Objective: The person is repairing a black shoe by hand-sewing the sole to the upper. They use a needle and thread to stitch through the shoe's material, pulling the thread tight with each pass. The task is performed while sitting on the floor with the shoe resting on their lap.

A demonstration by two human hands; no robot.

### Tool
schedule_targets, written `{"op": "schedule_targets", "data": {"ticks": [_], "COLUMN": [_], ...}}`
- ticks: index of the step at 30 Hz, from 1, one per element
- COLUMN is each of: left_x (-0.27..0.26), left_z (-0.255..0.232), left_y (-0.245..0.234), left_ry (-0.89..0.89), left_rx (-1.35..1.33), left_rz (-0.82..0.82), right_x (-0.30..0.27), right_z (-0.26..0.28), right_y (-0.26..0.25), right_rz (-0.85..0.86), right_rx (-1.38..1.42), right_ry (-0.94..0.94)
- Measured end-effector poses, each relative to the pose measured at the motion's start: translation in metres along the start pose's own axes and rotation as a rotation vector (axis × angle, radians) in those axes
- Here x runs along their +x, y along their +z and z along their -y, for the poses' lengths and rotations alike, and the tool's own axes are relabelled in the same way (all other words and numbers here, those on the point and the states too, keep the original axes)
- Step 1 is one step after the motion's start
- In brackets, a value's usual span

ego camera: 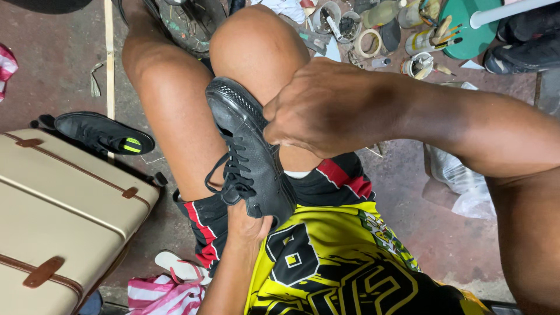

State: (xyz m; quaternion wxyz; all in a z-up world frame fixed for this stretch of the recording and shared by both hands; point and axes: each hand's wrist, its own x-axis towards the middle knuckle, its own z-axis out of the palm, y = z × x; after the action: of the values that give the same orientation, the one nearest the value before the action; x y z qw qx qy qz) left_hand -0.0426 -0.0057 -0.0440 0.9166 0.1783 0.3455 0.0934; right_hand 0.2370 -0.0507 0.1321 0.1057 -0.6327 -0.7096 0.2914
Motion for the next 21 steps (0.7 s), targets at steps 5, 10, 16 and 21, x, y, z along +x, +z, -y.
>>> {"op": "schedule_targets", "data": {"ticks": [5, 10, 16, 21], "left_x": [0.004, 0.006, 0.009, 0.011], "left_z": [-0.001, -0.004, -0.008, -0.013], "left_y": [0.0, -0.002, 0.004, 0.013], "left_ry": [-0.01, -0.053, -0.08, -0.048], "left_rx": [-0.064, -0.089, -0.099, -0.117], "left_rz": [-0.005, -0.011, -0.037, -0.016], "right_x": [0.004, 0.021, 0.011, 0.007], "right_z": [-0.003, -0.014, 0.001, 0.016], "right_y": [0.001, 0.007, 0.008, 0.011], "right_rz": [-0.054, 0.074, -0.119, -0.097], "right_rx": [-0.058, -0.08, -0.08, -0.121], "right_ry": [-0.122, -0.135, -0.205, -0.076]}}
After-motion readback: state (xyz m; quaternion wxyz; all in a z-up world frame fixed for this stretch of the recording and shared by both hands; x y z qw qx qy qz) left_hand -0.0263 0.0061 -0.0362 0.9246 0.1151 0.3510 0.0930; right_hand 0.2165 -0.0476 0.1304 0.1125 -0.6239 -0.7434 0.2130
